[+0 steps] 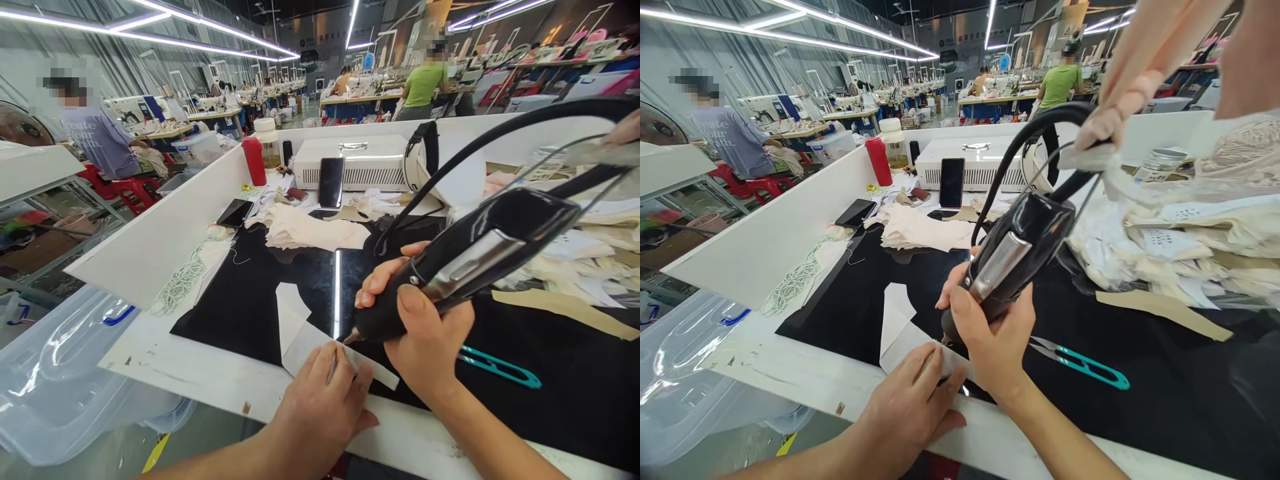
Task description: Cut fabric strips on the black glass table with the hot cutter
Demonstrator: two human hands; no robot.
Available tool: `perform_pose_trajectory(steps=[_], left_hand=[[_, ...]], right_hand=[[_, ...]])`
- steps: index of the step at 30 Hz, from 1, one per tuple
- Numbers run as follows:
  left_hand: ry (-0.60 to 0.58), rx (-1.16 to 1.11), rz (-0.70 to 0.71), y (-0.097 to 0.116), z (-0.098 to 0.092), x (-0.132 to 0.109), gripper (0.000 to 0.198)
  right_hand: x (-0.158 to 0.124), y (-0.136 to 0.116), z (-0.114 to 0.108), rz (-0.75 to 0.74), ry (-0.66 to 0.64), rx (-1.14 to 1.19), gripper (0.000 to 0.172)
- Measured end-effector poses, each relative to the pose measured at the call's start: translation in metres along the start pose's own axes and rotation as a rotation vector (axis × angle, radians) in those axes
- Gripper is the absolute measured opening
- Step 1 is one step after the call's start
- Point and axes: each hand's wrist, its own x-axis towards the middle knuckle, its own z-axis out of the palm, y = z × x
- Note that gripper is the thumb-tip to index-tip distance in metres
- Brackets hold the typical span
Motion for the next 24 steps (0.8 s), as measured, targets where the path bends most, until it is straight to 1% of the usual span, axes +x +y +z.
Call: perform_pose_trajectory(steps=[4, 10, 14, 19, 24], left_hand=[[-0.029, -0.02, -0.008, 0.001, 0.003, -0.003, 0.067], [-0.031, -0.026, 0.003, 0.002, 0.008, -0.006, 0.073], [-0.03, -0.022, -0.006, 0.002, 0.005, -0.004, 0.07], [0.016, 0.02, -0.004, 0.001, 0.001, 0.0, 0.062], [0.002, 0.035, 0.015, 0.0, 0.0, 0.001, 0.06]], right_hand=[[0.0, 0.005, 0.002, 0.007, -0.011, -0.017, 0.04], [-0.002, 0.009, 0.003, 0.015, -0.015, -0.034, 0.04], [0.001, 0.004, 0.002, 0.017, -0.012, -0.047, 0.041], [0.001, -0.003, -0.005, -0.018, -0.003, -0.029, 0.042], [-0.002, 0.001, -0.007, -0.006, -0.015, -0.012, 0.042]])
